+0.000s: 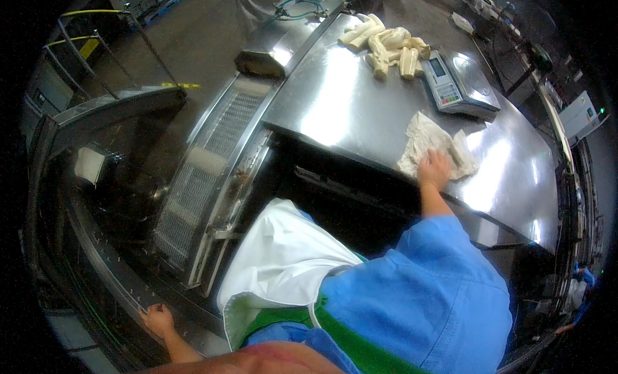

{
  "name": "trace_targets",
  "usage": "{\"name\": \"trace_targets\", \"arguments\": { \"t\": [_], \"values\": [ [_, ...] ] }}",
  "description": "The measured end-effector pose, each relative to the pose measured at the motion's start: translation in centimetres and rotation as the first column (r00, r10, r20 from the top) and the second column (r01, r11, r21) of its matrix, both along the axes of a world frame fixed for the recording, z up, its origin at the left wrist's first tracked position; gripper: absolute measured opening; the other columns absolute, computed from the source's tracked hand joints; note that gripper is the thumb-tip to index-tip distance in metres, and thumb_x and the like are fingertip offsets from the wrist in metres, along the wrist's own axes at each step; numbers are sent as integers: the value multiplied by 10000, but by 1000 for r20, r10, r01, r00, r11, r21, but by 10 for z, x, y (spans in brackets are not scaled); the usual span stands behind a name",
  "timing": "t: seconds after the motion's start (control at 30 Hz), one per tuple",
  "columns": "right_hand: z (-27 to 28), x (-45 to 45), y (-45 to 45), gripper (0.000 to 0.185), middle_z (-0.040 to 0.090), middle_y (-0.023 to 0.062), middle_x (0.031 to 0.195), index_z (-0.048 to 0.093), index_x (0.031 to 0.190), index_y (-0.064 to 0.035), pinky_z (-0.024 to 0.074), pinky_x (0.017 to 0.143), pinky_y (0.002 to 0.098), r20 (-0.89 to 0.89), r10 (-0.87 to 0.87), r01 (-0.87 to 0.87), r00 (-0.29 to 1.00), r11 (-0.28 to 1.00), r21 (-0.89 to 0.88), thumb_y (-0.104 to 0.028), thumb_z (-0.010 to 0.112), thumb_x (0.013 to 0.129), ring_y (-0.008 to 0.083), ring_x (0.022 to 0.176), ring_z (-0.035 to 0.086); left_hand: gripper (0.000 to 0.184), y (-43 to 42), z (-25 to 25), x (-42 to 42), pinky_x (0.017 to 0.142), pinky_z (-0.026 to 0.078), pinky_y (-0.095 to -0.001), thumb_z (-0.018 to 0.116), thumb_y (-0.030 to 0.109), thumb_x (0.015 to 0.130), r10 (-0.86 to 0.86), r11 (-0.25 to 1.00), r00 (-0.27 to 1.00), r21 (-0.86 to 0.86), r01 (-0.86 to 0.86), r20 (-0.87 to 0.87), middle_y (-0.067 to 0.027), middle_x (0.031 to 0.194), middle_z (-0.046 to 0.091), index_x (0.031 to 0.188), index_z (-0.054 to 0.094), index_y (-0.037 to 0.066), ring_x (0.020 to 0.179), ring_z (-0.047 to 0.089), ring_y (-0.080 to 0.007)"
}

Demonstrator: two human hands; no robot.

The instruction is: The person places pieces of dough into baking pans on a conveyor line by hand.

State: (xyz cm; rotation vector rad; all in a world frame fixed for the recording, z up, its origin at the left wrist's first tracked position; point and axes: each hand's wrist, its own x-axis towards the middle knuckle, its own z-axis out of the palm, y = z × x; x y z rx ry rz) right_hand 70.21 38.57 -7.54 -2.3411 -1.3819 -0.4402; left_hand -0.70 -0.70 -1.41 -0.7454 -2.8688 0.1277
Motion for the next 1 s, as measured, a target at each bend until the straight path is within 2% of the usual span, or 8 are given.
{"name": "trace_targets", "arguments": {
  "t": [0.27, 0.33, 0.47, 0.53, 0.63, 0.73, 0.77, 1.0],
  "values": [
    [1, -2, -1, 324, 512, 30, 1323, 634, 1135, -241, 282, 1061, 411, -41, -32, 31, 999, 999, -34, -327, 516, 845, 263, 1271, 402, 155, -3, 0, -3, 1048, 324, -419, 691, 165, 719, -64, 998, 998, -7, 64, -27, -62, 1043, 653, 846, 702, 78, 1320, 323, -312],
    [-8, 3, 1, 293, 557, 26, 1252, 665, 1064, -235, 361, 996, 416, 68, -7, 1, 998, 996, 90, -304, 550, 804, 271, 1201, 463, 159, -1, 3, -1, 1052, 323, -415, 689, 161, 718, -55, 998, 998, -11, 55, -5, -77, 1045, 653, 848, 703, 72, 1319, 323, -323],
    [-5, 3, 1, 273, 562, 33, 1247, 674, 1031, -214, 368, 988, 419, 52, 22, -27, 998, 996, 87, -287, 553, 796, 281, 1182, 479, 168, -1, 1, 1, 1053, 323, -414, 684, 160, 717, -34, 999, 999, -1, 34, -34, -88, 1041, 653, 857, 706, 70, 1311, 331, -336],
    [-5, 3, 1, 259, 579, 35, 1213, 677, 1007, -200, 377, 977, 421, 38, 45, -49, 998, 990, 136, -271, 565, 785, 285, 1160, 493, 178, 1, 3, -1, 1059, 317, -415, 683, 168, 718, -30, 999, 999, -33, 31, 13, -92, 1039, 654, 864, 711, 70, 1300, 345, -352],
    [7, -3, -3, 299, 550, 39, 1267, 650, 1093, -216, 329, 1015, 426, -32, 25, -25, 999, 1000, 14, -293, 535, 828, 269, 1207, 461, 189, 0, 2, -1, 1065, 314, -416, 681, 174, 718, -62, 996, 998, -62, 61, -12, -96, 1026, 659, 865, 712, 59, 1288, 358, -360],
    [2, -2, -1, 294, 556, 43, 1260, 654, 1085, -209, 326, 1017, 426, -17, 10, -9, 1000, 999, 32, -293, 535, 829, 272, 1205, 463, 184, 1, 5, -1, 1065, 316, -419, 685, 164, 716, -99, 992, 995, -79, 100, 26, -108, 1013, 663, 856, 712, 47, 1284, 361, -364],
    [14, -7, -4, 297, 560, 42, 1258, 651, 1091, -209, 318, 1026, 426, -72, 29, -31, 997, 999, -14, -291, 534, 830, 270, 1218, 453, 184, 3, 5, 3, 1063, 320, -425, 697, 153, 709, -61, 998, 998, -32, 60, -15, -120, 994, 666, 855, 710, 41, 1276, 371, -363],
    [9, -6, -4, 301, 551, 38, 1277, 651, 1095, -214, 298, 1046, 426, -76, 22, -22, 997, 1000, 5, -286, 528, 830, 258, 1250, 430, 163, -2, 0, 1, 1058, 324, -435, 708, 155, 716, -135, 990, 987, -45, 132, -82, -130, 986, 665, 827, 705, 36, 1265, 380, -369]
  ]
}}
